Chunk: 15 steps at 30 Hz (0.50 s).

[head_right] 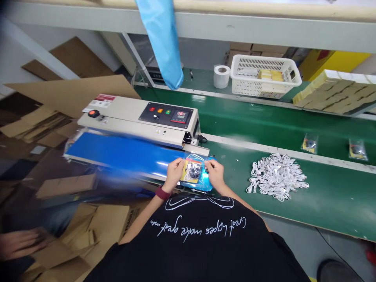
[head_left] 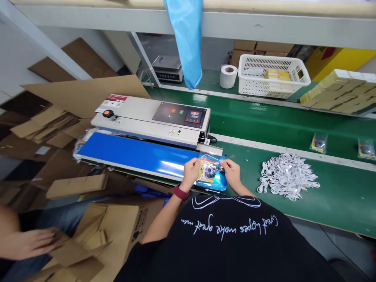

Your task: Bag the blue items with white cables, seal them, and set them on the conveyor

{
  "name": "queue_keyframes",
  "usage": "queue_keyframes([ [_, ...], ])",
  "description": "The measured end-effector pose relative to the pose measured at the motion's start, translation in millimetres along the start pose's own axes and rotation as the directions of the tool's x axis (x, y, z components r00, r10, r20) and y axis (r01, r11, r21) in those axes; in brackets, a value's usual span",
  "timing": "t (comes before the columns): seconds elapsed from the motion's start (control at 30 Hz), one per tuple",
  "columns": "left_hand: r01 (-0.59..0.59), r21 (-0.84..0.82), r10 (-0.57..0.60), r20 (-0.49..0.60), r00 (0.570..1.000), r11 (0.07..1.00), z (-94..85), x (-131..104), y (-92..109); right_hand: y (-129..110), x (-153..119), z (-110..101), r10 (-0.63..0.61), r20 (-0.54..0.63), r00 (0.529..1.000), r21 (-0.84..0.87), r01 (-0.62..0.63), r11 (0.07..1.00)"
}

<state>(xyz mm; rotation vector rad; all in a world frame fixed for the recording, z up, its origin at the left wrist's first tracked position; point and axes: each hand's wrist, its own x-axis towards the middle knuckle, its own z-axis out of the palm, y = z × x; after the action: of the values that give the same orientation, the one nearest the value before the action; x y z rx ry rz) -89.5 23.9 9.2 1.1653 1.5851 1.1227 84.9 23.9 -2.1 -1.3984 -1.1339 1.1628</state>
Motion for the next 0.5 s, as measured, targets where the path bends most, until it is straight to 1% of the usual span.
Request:
queue_keyframes([
  [0.03, 0.069, -0.078, -0.07, -0.007, 0.998, 0.995, -2.4, 6.6, -4.5, 3.2, 3.3, 8.5, 0.03, -0.006, 1.0, 0.028, -0.03, 0.999],
  [0.1, 0.196, -0.221, -0.198, 0.017, 0.98, 0.955, -6.5, 20.2, -12.8, 8.8, 11.2, 23.6, 0.082, -0.01, 0.997, 0.073, -0.081, 0.994],
  [0.17, 0.269, -0.297, -0.265, 0.054, 0.963, 0.916, -10.1, 33.5, -19.7, 11.8, 19.5, 35.3, 0.124, -0.019, 0.992, 0.109, -0.121, 0.987],
  [0.27, 0.298, -0.327, -0.29, 0.074, 0.954, 0.897, -16.1, 50.4, -26.2, 10.3, 29.1, 47.8, 0.183, -0.026, 0.983, 0.144, -0.178, 0.973],
  [0.33, 0.315, -0.341, -0.304, 0.086, 0.949, 0.886, -21.9, 58.9, -28.2, 7.2, 32.6, 54.9, 0.207, -0.025, 0.978, 0.138, -0.202, 0.97],
  [0.5, 0.325, -0.342, -0.315, 0.086, 0.945, 0.882, -44.0, 71.0, -31.7, 2.0, 36.1, 78.5, 0.222, -0.03, 0.975, 0.097, -0.218, 0.971],
])
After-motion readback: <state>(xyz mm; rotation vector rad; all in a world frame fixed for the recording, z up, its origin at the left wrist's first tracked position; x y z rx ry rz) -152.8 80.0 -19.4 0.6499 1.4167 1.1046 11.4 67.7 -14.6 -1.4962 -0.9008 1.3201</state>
